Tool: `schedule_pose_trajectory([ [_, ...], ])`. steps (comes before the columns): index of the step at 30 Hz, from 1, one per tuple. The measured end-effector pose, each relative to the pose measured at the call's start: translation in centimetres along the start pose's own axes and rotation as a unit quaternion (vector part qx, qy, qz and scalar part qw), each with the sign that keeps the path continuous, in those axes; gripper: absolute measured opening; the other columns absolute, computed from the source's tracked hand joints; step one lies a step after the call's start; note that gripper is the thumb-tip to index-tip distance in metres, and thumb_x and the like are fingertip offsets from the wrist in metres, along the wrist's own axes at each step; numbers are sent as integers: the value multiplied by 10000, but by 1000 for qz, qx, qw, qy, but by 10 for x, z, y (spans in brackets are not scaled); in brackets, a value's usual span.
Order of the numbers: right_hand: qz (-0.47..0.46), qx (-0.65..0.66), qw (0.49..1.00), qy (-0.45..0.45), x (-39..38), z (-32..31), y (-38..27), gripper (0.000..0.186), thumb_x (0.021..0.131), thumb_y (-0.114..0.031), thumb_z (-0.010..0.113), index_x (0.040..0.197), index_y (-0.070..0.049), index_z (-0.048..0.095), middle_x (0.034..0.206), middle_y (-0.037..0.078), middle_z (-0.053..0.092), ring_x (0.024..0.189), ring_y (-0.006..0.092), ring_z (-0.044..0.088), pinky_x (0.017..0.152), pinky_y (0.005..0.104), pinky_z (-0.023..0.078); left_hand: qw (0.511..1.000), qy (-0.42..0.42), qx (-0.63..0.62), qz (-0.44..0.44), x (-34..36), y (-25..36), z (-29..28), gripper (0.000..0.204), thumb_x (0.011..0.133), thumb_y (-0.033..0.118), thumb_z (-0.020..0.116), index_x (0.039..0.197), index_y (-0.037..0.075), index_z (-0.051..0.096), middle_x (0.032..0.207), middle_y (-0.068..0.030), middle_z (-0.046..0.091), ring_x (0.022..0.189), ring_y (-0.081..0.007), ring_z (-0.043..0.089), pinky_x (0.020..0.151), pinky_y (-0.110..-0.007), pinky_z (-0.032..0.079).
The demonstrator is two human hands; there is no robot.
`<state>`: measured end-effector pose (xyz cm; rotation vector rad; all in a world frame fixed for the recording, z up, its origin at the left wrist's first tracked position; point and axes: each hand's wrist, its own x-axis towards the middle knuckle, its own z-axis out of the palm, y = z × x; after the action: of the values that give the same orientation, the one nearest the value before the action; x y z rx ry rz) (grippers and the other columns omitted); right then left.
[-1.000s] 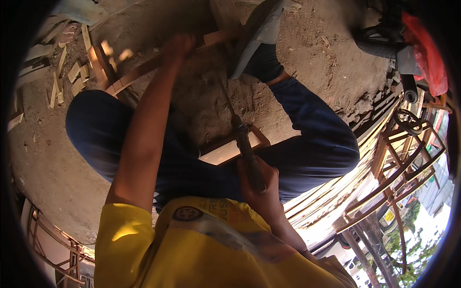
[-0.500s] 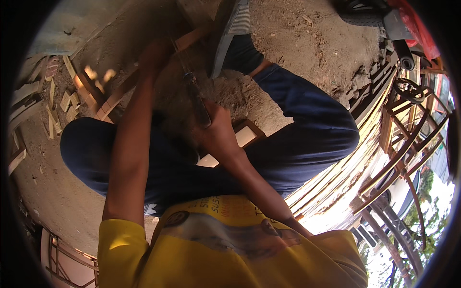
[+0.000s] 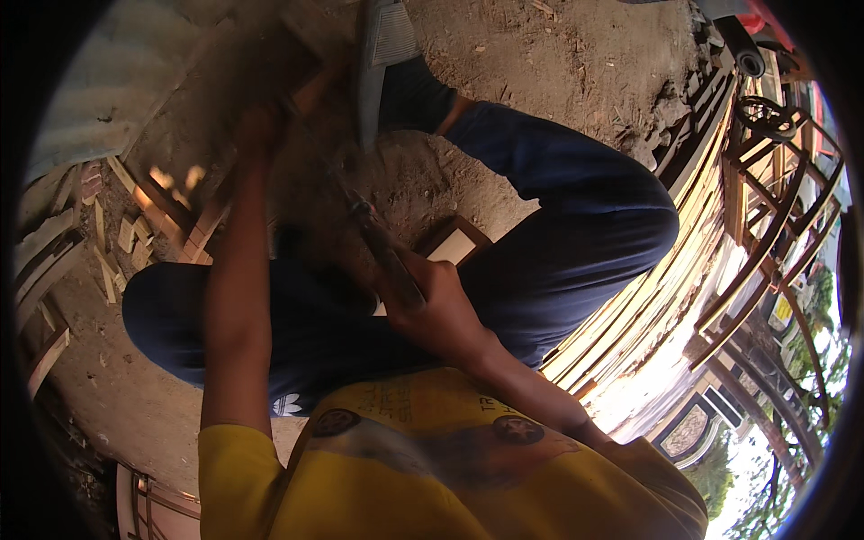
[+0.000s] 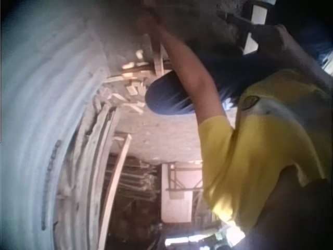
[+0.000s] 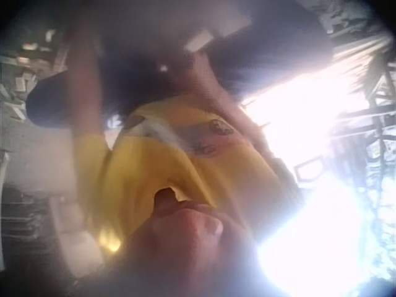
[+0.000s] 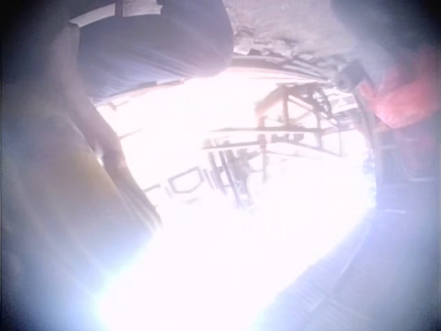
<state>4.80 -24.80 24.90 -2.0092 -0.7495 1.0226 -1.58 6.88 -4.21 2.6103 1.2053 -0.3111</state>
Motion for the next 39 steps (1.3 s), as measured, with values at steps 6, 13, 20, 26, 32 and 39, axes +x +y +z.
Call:
schedule_pose_trajectory([
  [6, 6, -32, 999, -9, 40, 11, 7, 342, 823, -69, 610, 1144, 46, 585, 727, 211, 650, 698, 310, 685, 636, 356, 516, 999, -17, 26, 31, 3, 25, 13, 371, 946, 352, 434, 1085, 67, 625, 1078, -200, 632, 1017, -380, 609, 834, -500, 503],
  [13, -4, 21, 1000, -2, -28, -9, 3, 208, 796, -61, 637, 966, 55, 605, 683, 187, 634, 657, 189, 674, 603, 328, 499, 999, 41, -35, 1, -5, -4, 4, 339, 939, 336, 460, 1076, 73, 625, 1047, -208, 638, 963, -364, 631, 807, -493, 509],
  [20, 38, -6, 999, -20, 35, 17, 2, 138, 842, -41, 587, 949, 43, 614, 661, 176, 622, 652, 184, 675, 576, 320, 489, 999, -34, -3, 7, -21, 23, -23, 410, 947, 382, 410, 1049, 69, 654, 1067, -191, 648, 990, -365, 629, 828, -494, 508],
  [26, 40, 9, 998, -40, 10, 2, 5, 126, 847, -42, 588, 931, 46, 616, 660, 165, 624, 639, 164, 670, 573, 315, 491, 998, -38, -40, -22, -4, 1, 17, 434, 941, 380, 405, 1043, 46, 663, 1068, -199, 647, 1001, -379, 621, 842, -489, 506],
  [32, -5, -3, 1000, -1, -3, 0, 9, 116, 843, -31, 591, 920, 55, 608, 626, 112, 609, 594, 86, 597, 527, 281, 454, 999, 3, -35, -5, -19, 23, -34, 435, 944, 380, 399, 1046, 42, 653, 1057, -180, 650, 1008, -390, 607, 850, -484, 499],
  [39, 9, -20, 1000, -22, 54, 15, 11, 161, 852, -13, 592, 999, 47, 615, 622, 110, 597, 601, 66, 582, 502, 277, 440, 998, -19, -56, -6, 2, 19, 11, 484, 949, 437, 363, 1064, 65, 651, 1082, -189, 641, 1039, -373, 602, 860, -511, 482],
])
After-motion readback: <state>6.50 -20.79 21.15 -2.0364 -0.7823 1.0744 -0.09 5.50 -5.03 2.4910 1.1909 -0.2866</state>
